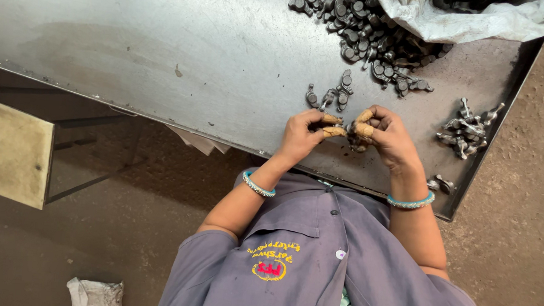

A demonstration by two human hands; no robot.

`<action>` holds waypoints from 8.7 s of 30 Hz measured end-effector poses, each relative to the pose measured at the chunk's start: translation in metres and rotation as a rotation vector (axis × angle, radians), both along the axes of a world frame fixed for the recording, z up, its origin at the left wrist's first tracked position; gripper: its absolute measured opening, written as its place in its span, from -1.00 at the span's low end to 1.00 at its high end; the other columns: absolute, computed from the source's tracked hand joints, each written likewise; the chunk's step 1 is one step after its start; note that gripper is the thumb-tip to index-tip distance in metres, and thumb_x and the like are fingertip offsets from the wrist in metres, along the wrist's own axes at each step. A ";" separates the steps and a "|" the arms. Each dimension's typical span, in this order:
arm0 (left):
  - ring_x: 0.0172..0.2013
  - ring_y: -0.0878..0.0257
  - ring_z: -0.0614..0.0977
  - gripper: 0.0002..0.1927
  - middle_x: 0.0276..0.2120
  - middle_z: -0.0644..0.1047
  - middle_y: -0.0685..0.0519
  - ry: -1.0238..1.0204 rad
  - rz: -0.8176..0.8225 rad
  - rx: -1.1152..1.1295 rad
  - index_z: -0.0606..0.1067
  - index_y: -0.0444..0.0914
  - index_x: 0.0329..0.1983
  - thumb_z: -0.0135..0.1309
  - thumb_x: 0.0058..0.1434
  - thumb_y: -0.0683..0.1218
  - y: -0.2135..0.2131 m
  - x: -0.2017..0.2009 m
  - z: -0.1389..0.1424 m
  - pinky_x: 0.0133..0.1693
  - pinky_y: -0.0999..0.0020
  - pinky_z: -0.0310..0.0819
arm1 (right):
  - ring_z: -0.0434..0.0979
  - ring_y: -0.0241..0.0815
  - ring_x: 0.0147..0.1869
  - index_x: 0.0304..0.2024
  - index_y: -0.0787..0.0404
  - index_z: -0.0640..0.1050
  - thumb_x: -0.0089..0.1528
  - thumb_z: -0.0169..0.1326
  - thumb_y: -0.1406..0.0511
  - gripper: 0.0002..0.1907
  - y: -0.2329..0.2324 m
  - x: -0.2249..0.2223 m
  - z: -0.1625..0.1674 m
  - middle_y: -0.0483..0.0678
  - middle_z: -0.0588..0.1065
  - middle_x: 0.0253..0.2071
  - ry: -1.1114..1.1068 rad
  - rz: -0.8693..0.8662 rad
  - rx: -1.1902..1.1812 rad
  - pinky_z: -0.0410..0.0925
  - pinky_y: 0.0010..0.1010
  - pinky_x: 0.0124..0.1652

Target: The person sits at a metal table and sorts small metal castings by hand, picking pieces from a pile and separating them into distinct groups on the table, occasionally gathering pieces from a sack and pushing sorted pieces aside.

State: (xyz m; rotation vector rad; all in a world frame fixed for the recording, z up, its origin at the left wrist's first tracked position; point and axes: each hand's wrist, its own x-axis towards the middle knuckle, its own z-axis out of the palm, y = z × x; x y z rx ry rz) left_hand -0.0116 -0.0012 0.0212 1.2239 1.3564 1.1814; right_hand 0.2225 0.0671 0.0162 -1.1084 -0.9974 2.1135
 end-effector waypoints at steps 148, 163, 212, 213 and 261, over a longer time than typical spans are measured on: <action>-0.24 0.24 0.66 -0.41 -0.18 0.61 -0.03 0.117 0.122 -0.033 0.52 -0.29 0.01 0.48 -0.10 -0.10 -0.003 0.011 0.030 -0.19 0.35 0.60 | 0.59 -0.23 0.08 -0.01 0.34 0.45 0.26 0.16 0.58 -0.72 -0.013 -0.030 -0.002 0.03 0.54 -0.01 0.121 -0.342 0.245 0.51 -0.40 0.13; -0.44 0.43 0.58 -0.81 -0.36 0.61 0.08 -0.577 0.046 -0.272 0.54 -0.36 -0.17 0.28 0.20 -0.23 0.002 0.012 -0.011 -0.44 0.49 0.52 | 0.60 -0.23 -0.12 0.08 0.35 0.52 0.30 0.19 0.36 -0.68 -0.021 -0.019 -0.012 -0.01 0.58 -0.11 0.235 -0.249 -0.017 0.51 -0.44 -0.14; -0.34 0.48 0.56 -0.83 -0.31 0.64 0.13 -0.140 0.183 -0.061 0.59 -0.31 -0.09 0.15 0.33 -0.13 0.010 -0.023 -0.009 -0.30 0.52 0.48 | 0.57 -0.17 -0.15 0.26 0.35 0.45 0.29 0.29 0.28 -0.46 0.000 -0.010 -0.004 0.05 0.58 -0.14 0.421 -0.167 -0.228 0.45 -0.43 -0.22; -0.34 0.48 0.56 -0.83 -0.32 0.64 0.14 -0.150 0.183 -0.084 0.60 -0.30 -0.09 0.17 0.32 -0.12 0.011 -0.022 -0.005 -0.30 0.52 0.47 | 0.59 -0.17 -0.15 0.25 0.37 0.45 0.28 0.29 0.28 -0.46 0.002 -0.009 -0.004 0.07 0.59 -0.13 0.403 -0.158 -0.226 0.46 -0.43 -0.20; 0.10 -0.07 0.41 -0.12 0.31 0.32 -0.09 0.576 0.104 0.097 0.42 0.04 0.33 0.44 -0.12 -0.16 0.008 -0.033 0.045 0.19 0.08 0.40 | 0.39 0.08 0.08 -0.02 0.19 0.58 -0.02 0.37 0.44 -0.50 -0.037 -0.029 0.057 0.03 0.53 0.00 -0.949 0.004 1.103 0.33 -0.17 0.08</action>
